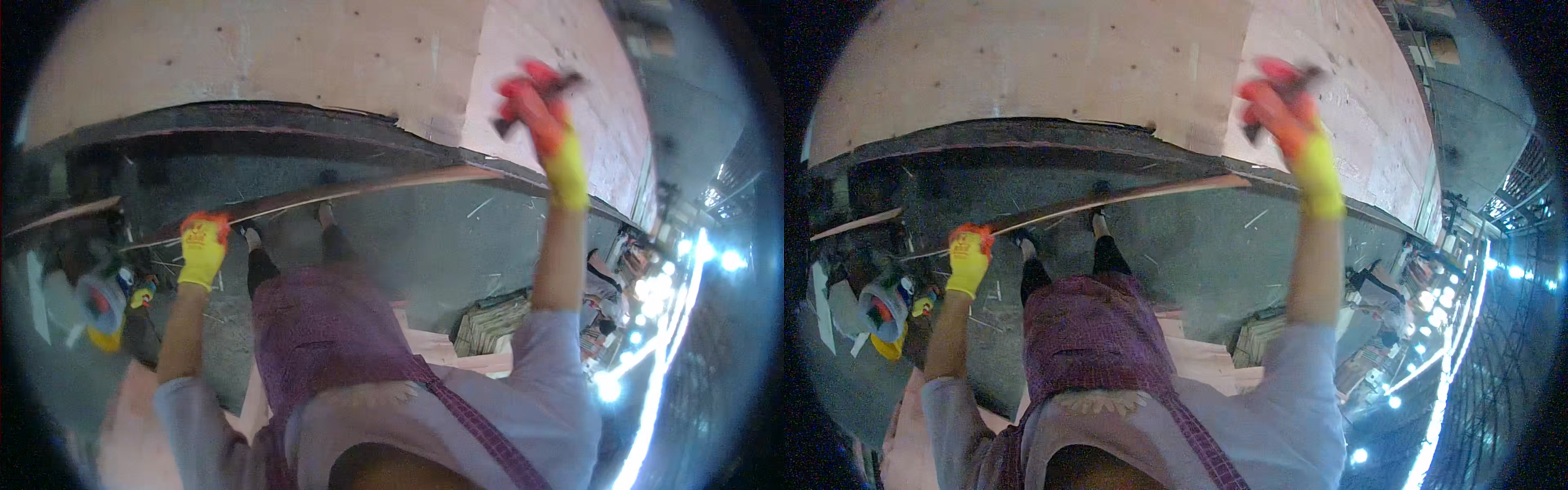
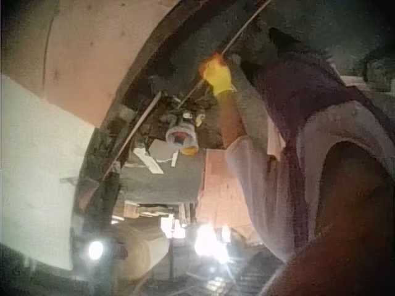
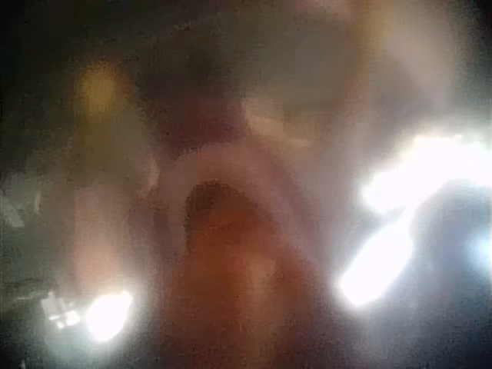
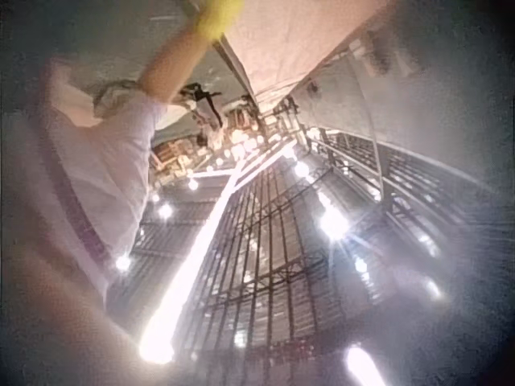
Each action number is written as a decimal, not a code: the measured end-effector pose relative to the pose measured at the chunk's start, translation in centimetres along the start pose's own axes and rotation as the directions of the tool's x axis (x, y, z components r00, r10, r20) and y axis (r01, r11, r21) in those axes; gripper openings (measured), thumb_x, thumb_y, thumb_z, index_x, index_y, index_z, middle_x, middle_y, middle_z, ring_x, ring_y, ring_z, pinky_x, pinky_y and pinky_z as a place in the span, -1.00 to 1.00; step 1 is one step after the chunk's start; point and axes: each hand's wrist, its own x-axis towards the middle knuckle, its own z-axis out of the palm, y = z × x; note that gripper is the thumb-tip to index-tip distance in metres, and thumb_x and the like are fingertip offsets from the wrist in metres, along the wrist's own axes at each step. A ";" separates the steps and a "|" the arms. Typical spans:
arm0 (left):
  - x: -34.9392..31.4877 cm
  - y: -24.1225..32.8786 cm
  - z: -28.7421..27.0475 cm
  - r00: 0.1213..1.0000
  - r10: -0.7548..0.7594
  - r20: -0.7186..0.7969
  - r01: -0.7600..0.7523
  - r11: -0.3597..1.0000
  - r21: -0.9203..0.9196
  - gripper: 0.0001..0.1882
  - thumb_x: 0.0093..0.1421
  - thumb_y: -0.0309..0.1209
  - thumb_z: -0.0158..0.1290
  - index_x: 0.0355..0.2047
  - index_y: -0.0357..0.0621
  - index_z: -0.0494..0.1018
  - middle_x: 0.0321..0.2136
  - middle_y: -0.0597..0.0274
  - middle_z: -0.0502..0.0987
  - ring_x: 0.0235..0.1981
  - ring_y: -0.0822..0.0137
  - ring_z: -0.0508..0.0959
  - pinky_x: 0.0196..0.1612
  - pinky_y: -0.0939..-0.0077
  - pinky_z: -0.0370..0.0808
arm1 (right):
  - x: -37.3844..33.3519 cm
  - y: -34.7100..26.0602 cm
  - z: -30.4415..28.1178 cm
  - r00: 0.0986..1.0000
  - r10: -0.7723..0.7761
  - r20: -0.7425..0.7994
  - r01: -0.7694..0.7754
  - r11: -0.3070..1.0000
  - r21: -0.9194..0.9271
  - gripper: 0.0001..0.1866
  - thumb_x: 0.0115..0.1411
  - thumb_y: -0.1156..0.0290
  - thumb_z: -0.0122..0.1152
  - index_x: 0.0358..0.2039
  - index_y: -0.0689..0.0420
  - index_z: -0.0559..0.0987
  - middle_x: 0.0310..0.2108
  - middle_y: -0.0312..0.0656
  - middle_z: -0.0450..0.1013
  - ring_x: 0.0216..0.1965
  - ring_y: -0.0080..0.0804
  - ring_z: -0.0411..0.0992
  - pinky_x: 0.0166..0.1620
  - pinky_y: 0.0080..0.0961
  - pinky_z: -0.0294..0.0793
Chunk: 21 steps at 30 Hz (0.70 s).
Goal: The person repeatedly picks up wood veneer sheets from a stack and lays them across a wooden board on a conveyor, aligning and smoothing the sheets by hand.
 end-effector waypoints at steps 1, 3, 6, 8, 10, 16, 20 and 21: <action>-0.6 0.0 1.1 0.998 0.001 -0.066 -0.003 1.000 -0.021 -0.88 -0.06 -0.37 0.02 -0.46 0.03 0.49 -0.53 0.13 0.47 -0.38 0.02 0.46 -0.29 0.12 0.35 | -2.6 -1.8 -2.2 0.994 -0.024 -0.109 0.022 1.000 -0.014 -0.51 0.19 0.37 0.08 0.12 0.13 0.23 -0.15 -0.12 0.40 -0.27 -0.48 0.37 -0.13 -0.51 0.37; -1.6 -0.5 2.8 0.989 0.009 -0.151 -0.013 1.000 -0.024 -0.88 -0.06 -0.38 0.01 -0.47 0.03 0.49 -0.54 0.13 0.47 -0.39 0.02 0.46 -0.30 0.14 0.35 | -7.9 -6.4 -5.7 0.960 -0.113 -0.257 0.126 0.991 0.034 -0.42 0.16 0.50 0.05 0.18 0.12 0.13 0.02 0.04 0.26 -0.25 -0.42 0.38 -0.07 -0.42 0.39; -2.3 -1.9 1.3 0.986 -0.021 -0.164 -0.004 0.989 -0.151 -0.87 -0.04 -0.38 0.01 -0.44 0.01 0.51 -0.52 0.12 0.49 -0.39 0.01 0.46 -0.30 0.15 0.37 | -13.8 -7.0 -11.7 0.895 -0.250 -0.369 0.275 0.961 0.017 -0.56 0.21 0.38 0.04 0.11 0.02 0.27 0.06 0.08 0.25 -0.54 -0.57 0.28 -0.32 -0.49 0.36; -2.7 -1.5 -2.6 0.893 0.045 -0.448 -0.099 0.990 -0.099 -0.84 -0.01 -0.38 0.02 -0.39 -0.01 0.52 -0.50 0.10 0.51 -0.39 -0.01 0.47 -0.28 0.14 0.38 | -17.2 -6.3 -10.6 0.833 -0.026 -0.552 0.145 0.974 0.173 -0.59 0.23 0.28 0.04 0.08 0.02 0.30 -0.01 0.02 0.33 -0.65 -0.58 0.22 -0.47 -0.54 0.33; -4.2 -3.0 -7.0 0.933 -0.077 -0.351 -0.033 0.955 -0.296 -0.82 -0.04 -0.41 0.08 -0.37 -0.10 0.52 -0.47 0.08 0.51 -0.37 0.01 0.47 -0.27 0.17 0.39 | -19.5 -3.3 -7.8 0.793 0.151 -0.591 0.045 0.952 0.303 -0.55 0.22 0.18 0.06 0.09 0.00 0.29 -0.12 -0.06 0.42 -0.72 -0.62 0.16 -0.61 -0.58 0.25; -13.4 -16.9 -11.2 0.766 -0.513 -0.388 -0.207 0.374 -0.904 -0.80 -0.06 -0.64 0.15 -0.37 -0.24 0.49 -0.43 0.30 0.46 -0.37 0.43 0.42 -0.27 0.59 0.36 | -22.8 5.8 6.7 0.847 0.413 -0.335 -0.228 0.851 0.473 -0.40 0.14 0.05 0.13 0.11 0.08 0.27 -0.19 -0.11 0.46 -0.72 -0.65 0.18 -0.60 -0.60 0.30; -16.5 -27.1 -16.6 0.683 -0.577 -0.448 -0.183 0.458 -0.870 -0.74 0.11 -0.61 0.03 -0.15 -0.25 0.42 -0.25 0.25 0.50 -0.25 0.40 0.47 -0.13 0.51 0.43 | -24.4 7.7 14.2 0.857 0.460 -0.232 -0.227 0.742 0.631 -0.40 0.12 0.06 0.16 0.09 0.10 0.28 -0.15 -0.09 0.45 -0.70 -0.63 0.20 -0.57 -0.56 0.33; -17.4 -30.8 -16.5 0.679 -0.570 -0.463 -0.186 0.476 -0.860 -0.74 0.11 -0.61 0.03 -0.15 -0.25 0.42 -0.25 0.25 0.50 -0.25 0.40 0.47 -0.13 0.51 0.43 | -24.3 7.4 15.6 0.852 0.491 -0.182 -0.264 0.703 0.661 -0.40 0.12 0.07 0.17 0.09 0.10 0.28 -0.14 -0.09 0.44 -0.70 -0.62 0.22 -0.56 -0.55 0.34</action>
